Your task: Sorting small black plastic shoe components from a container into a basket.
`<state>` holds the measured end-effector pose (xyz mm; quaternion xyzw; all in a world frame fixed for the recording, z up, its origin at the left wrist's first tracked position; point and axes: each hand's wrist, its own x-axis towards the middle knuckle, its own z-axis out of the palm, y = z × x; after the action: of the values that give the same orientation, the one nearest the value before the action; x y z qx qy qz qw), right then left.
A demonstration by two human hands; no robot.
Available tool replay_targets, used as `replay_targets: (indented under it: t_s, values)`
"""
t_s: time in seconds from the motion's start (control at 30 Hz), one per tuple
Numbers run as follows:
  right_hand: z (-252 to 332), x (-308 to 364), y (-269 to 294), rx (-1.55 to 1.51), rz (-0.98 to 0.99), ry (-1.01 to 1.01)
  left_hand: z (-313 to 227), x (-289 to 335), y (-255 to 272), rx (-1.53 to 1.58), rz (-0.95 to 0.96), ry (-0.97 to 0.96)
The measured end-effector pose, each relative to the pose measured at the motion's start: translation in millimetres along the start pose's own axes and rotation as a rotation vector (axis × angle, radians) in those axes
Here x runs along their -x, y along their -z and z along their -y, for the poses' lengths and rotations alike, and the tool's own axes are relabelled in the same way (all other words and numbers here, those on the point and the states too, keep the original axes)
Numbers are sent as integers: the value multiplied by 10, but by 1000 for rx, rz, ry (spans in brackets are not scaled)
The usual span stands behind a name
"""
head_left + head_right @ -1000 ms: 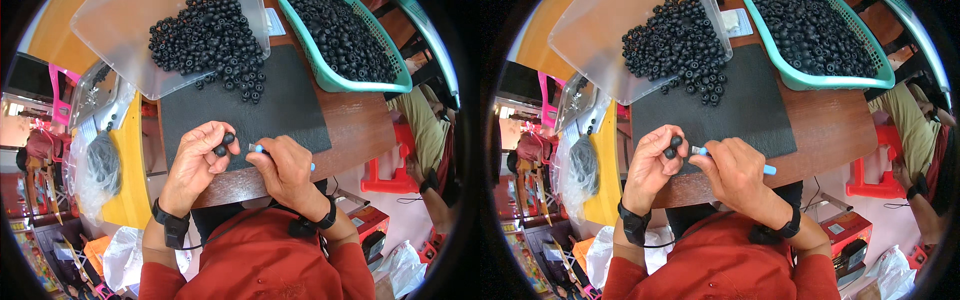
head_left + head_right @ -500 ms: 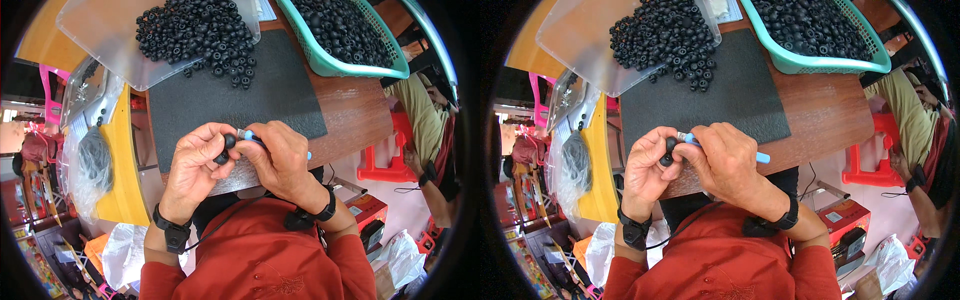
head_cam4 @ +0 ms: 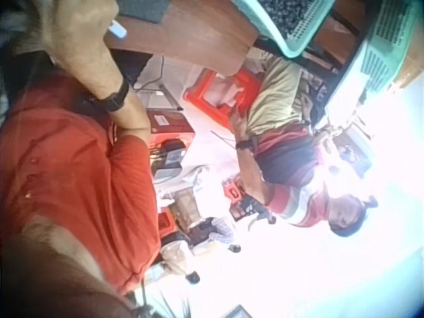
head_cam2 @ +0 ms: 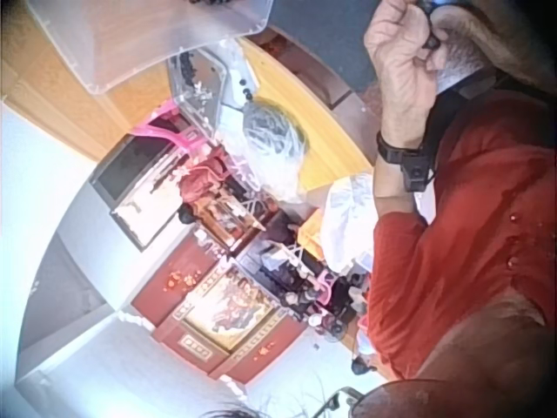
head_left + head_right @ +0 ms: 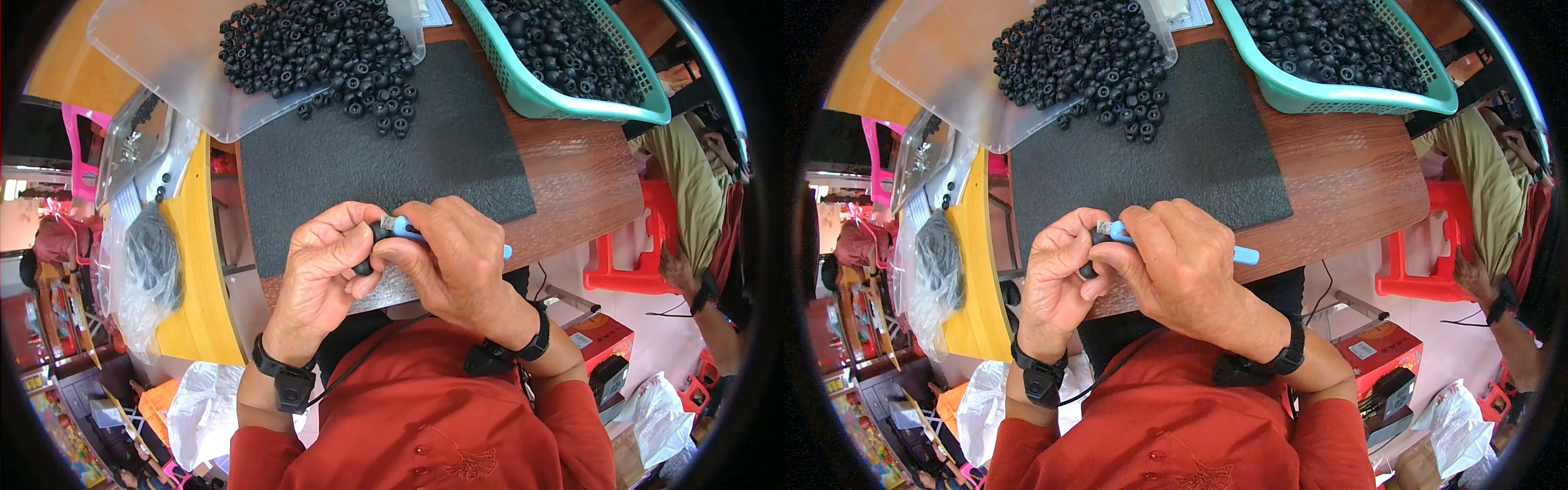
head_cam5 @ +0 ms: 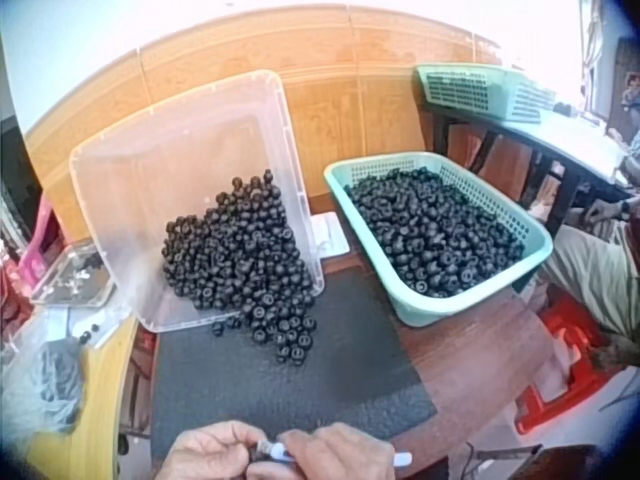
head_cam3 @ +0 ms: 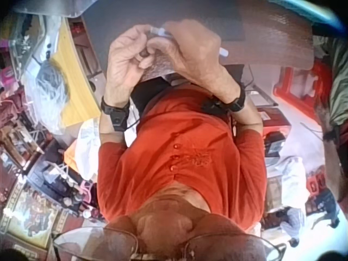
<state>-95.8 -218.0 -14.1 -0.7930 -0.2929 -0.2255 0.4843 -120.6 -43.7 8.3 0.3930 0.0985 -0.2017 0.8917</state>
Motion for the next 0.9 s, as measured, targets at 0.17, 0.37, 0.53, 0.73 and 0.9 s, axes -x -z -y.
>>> replay_targets:
  t_s: [0.17, 0.37, 0.53, 0.73, 0.9]
  values:
    - [19, 2, -10, 10, 9, -3, 27, 20, 16, 2, -22, 13]
    - [8, 43, -37, 48, 4, 29, 42, 35, 35, -30, -2, 33]
    - [0, 59, -40, 67, -1, 55, 77, 38, 23, -40, 6, 51]
    - [19, 53, -3, 140, 20, 108, 89, 58, -63, -28, -44, 37]
    - [13, 78, 5, 171, 88, 109, 117, 26, 4, 11, 18, 51]
